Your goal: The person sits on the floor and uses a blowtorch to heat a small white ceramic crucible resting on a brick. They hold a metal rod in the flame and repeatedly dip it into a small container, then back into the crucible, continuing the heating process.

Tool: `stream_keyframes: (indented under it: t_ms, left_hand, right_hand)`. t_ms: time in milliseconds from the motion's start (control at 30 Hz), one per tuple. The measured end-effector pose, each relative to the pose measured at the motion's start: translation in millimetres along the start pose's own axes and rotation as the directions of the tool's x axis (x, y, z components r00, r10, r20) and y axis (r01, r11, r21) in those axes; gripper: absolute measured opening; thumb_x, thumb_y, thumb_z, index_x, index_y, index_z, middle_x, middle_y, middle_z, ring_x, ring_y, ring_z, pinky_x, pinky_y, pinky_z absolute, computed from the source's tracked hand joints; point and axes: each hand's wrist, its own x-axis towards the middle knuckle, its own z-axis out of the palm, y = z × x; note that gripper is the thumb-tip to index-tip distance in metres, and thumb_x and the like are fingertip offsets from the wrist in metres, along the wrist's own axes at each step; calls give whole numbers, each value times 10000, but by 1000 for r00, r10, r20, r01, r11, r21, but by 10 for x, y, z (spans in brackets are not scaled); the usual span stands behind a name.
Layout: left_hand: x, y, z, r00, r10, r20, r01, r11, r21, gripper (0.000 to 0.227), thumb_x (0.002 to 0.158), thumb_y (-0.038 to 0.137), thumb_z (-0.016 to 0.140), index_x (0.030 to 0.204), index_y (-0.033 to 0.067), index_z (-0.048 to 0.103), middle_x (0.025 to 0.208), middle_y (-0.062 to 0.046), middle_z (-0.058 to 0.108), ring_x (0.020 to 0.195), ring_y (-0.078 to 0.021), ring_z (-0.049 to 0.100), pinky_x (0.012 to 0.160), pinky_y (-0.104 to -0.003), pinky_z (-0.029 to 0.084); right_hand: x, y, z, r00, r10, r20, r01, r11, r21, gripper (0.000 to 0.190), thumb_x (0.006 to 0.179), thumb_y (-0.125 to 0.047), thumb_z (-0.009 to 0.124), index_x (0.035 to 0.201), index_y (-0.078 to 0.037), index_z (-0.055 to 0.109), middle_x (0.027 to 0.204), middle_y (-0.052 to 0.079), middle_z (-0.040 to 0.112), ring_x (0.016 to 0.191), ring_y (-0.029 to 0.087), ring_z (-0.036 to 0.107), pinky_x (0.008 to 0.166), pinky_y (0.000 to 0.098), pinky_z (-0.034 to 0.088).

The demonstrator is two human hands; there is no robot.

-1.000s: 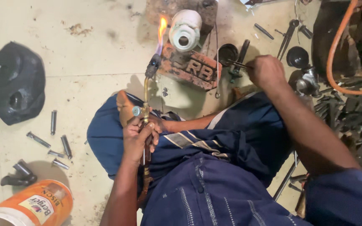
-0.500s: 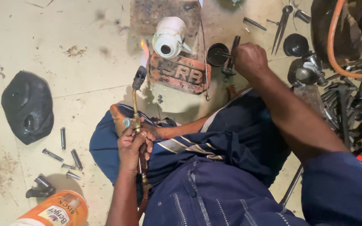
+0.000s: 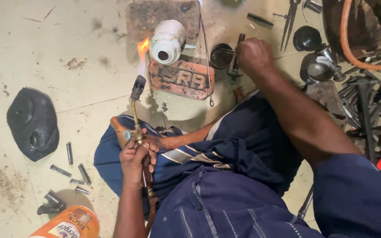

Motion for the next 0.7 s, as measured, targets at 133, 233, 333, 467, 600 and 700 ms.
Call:
stream_keyframes:
  t_ms: [133,233,333,467,600,700]
  left_hand:
    - [6,3,18,1000,-13,-23,13,1000,9,440,948,28,581,1384,-24,559,786,-136,677,482,-141,581,344,-230,441]
    - [11,-4,29,1000,-23,-19,23,1000,-17,433,953,31,582,1384,-11,562,783,-131,670,491,-138,583,347,-228,444]
    - [3,-4,37,1000,-16,-12,16,999,-27,446,955,36,577,1398,-3,555,790,-127,671,500,-136,587,353,-226,451]
    - [-5,-5,42,1000,-12,-13,11,1000,-18,448,953,35,579,1398,-9,550,786,-133,668,499,-141,589,353,-229,454]
    - [1,2,54,1000,-10,-23,10,1000,2,447,958,40,585,1400,-17,550,788,-137,668,496,-145,586,350,-233,448]
    - [9,5,56,1000,-13,-18,12,1000,-2,445,958,44,587,1396,-24,551,789,-142,671,494,-149,590,347,-235,446]
  right_hand:
    - [-73,66,-141,993,48,-108,-31,988,152,189,870,-96,640,913,-149,816,875,175,730,838,413,705,784,506,564]
    - [-87,39,-177,997,45,-55,-38,992,124,152,876,-125,662,900,-143,811,875,182,732,820,416,706,778,501,567]
    - [-64,6,-112,1000,17,-22,-14,993,117,184,824,-105,670,913,-164,820,882,179,738,824,410,710,781,492,572]
    - [-5,23,42,999,-52,2,52,996,66,176,808,-82,670,885,-148,813,906,163,746,847,394,722,781,480,585]
    - [93,-26,111,993,43,108,-49,998,50,173,925,-99,629,938,-129,800,891,181,743,784,350,753,714,472,605]
    - [68,-6,8,988,72,135,-82,994,66,209,863,-90,643,947,-170,817,896,185,743,778,377,735,722,486,592]
